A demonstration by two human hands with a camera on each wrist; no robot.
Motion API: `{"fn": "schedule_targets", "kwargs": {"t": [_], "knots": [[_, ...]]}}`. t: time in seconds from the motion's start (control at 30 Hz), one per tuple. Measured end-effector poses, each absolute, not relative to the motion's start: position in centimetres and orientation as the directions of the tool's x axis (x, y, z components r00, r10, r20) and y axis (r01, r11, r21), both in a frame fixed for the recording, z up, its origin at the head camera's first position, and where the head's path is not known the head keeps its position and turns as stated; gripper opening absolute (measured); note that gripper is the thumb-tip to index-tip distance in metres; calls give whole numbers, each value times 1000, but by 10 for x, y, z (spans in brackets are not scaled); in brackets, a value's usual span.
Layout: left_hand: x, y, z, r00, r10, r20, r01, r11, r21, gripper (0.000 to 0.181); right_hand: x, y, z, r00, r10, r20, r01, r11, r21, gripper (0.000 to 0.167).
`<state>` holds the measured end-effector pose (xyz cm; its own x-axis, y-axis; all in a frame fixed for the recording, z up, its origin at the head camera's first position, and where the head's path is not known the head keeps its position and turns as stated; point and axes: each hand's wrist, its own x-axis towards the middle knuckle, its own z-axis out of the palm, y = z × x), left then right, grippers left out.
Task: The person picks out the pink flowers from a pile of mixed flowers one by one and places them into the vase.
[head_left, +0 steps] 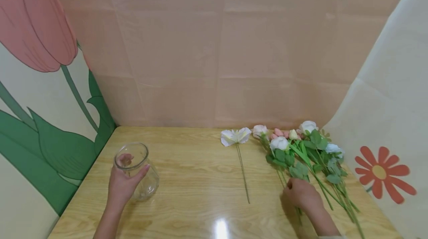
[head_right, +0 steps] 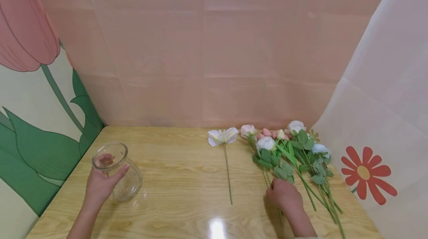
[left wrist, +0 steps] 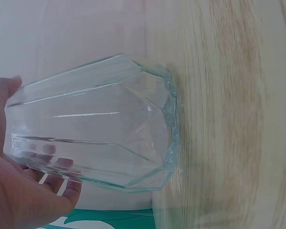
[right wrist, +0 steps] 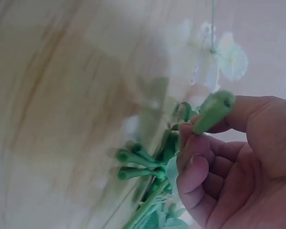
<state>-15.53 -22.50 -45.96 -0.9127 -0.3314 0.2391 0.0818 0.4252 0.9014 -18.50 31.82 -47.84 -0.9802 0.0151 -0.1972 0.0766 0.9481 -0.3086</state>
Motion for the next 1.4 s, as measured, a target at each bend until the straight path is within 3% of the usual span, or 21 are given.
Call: {"fn": "schedule_targets", "kwargs": {"t": [0.2,0.4,0.73,1.4], "knots": [[-155,-225,-459,-915,-332,231,72,429,901,70,-180,310,-472,-995,5,-100,39,941,-335,27],[-155,-226,-460,-915,-327,235,82,421,903,69,-177,289,-457,-997,-19,-70,6,938,-346,15],[-156,-226,-459,-916,-325,233,84,413,907,71,-174,246,-445,-996,-90,-20,-77,933,-353,16],[-156,-217,-460,-926,-313,213,84,379,922,67,-177,200,-463,-986,-158,61,-169,930,-325,9]]}}
